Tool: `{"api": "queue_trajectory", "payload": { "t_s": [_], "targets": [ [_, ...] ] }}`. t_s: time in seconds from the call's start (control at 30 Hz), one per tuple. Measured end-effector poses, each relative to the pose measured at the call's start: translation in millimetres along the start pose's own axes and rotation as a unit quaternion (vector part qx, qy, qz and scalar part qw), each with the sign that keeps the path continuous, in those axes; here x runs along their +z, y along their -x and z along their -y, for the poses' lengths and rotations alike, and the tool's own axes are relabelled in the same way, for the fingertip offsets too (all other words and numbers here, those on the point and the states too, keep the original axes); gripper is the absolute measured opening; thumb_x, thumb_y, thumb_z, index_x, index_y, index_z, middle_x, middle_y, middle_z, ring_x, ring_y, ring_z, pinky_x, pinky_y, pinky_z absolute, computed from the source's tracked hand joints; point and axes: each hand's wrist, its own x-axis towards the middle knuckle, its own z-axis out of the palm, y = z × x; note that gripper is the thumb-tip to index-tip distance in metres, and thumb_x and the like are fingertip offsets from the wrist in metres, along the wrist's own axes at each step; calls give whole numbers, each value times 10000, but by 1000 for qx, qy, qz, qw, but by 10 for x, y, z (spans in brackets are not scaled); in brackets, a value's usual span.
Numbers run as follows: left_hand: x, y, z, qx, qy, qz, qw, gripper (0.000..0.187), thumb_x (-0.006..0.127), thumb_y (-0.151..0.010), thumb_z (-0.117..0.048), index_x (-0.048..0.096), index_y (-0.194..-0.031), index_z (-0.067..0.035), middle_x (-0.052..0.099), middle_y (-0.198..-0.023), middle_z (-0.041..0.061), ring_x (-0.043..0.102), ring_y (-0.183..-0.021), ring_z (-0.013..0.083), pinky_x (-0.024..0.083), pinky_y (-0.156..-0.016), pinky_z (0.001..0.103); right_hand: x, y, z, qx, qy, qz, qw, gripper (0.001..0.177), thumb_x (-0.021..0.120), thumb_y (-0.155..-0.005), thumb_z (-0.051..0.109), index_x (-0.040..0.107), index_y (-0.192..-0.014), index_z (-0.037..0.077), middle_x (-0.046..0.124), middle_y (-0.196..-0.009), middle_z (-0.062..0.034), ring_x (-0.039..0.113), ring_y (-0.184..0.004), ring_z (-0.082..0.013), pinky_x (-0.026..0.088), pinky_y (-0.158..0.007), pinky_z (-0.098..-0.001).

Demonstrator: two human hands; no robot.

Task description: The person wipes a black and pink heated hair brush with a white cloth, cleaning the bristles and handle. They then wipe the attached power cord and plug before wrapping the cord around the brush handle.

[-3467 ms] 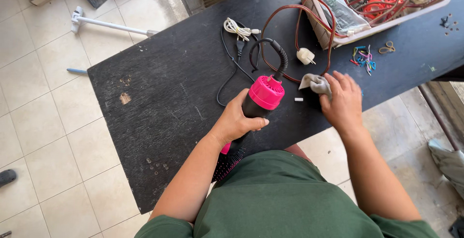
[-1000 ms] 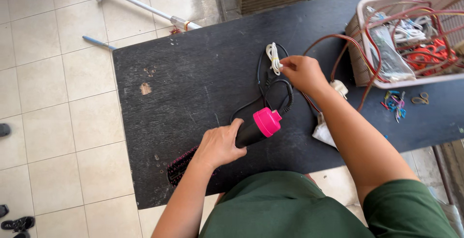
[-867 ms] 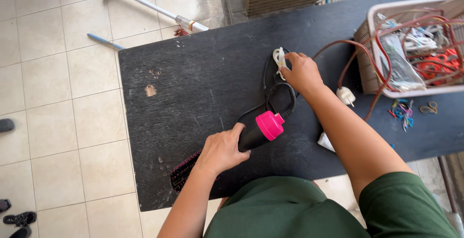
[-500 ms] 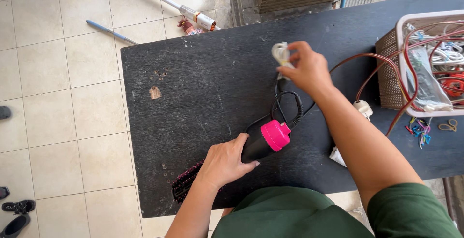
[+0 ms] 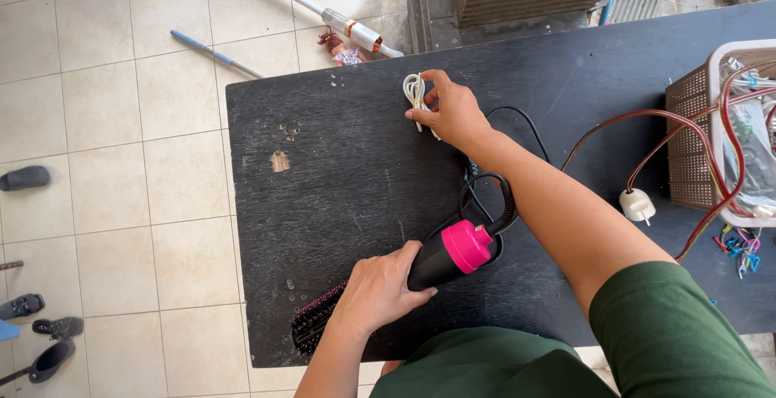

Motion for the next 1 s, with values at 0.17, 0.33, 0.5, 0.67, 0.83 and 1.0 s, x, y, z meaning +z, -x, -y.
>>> {"api": "queue_trajectory", "payload": {
  "t_s": [0.17, 0.33, 0.5, 0.67, 0.83, 1.0],
  "targets": [
    [13, 12, -23, 21, -14, -6, 1000, 661, 832, -751, -473, 516, -1161, -61, 733, -904, 152, 727, -861, 343, 555, -712, 469, -113, 272, -86, -69, -24, -51, 996, 554, 764, -892, 348, 603, -1310, 22, 699, -1141, -164, 710, -957, -245, 564, -801, -361],
    [-70, 18, -145, 34, -4, 7, 999, 788, 801, -767, -562, 496, -1277, -44, 729, -881, 195, 726, -866, 380, 553, -750, 484, -363, 911, -743, -18, -499, 131, 857, 445, 520, -1050, 381, 693, -1146, -18, 725, -1124, -127, 704, -1006, -213, 578, -908, -345],
    [-96, -30, -289, 46, 100, 10, 994, 826, 807, -792, -539, 468, -1345, -27, 712, -1007, 243, 701, -981, 407, 532, -834, 466, 36, 2041, -1397, 178, -615, 110, 760, 502, 420, -881, 347, 641, -1229, 61, 732, -1135, -71, 701, -1051, -167, 537, -950, -361],
    [151, -228, -341, 109, 354, -10, 929, 628, 731, -879, -326, 474, -1348, 4, 693, -1132, 219, 699, -1072, 328, 525, -926, 413, 160, 2547, -1352, -7, -380, 26, 925, 344, 520, -1105, 209, 597, -1323, -45, 658, -1059, -82, 593, -1001, -178, 473, -918, -360],
    [226, -424, -495, 112, 436, -68, 890, 561, 664, -884, -182, 446, -1363, 13, 647, -1069, 227, 668, -974, 356, 560, -878, 422, -163, 2930, -583, -232, 82, -55, 968, 424, 640, -981, 146, 595, -1378, 3, 694, -1037, -131, 658, -990, -346, 533, -835, -431],
    [100, -357, -635, 152, 80, -201, 965, 657, 731, -855, -184, 410, -1397, 2, 621, -1210, 222, 651, -1069, 371, 516, -874, 442, -503, 3221, -30, -277, 249, 20, 928, 431, 730, -885, 208, 654, -1278, 49, 649, -763, -72, 648, -587, -268, 525, -522, -403]
  ]
}}
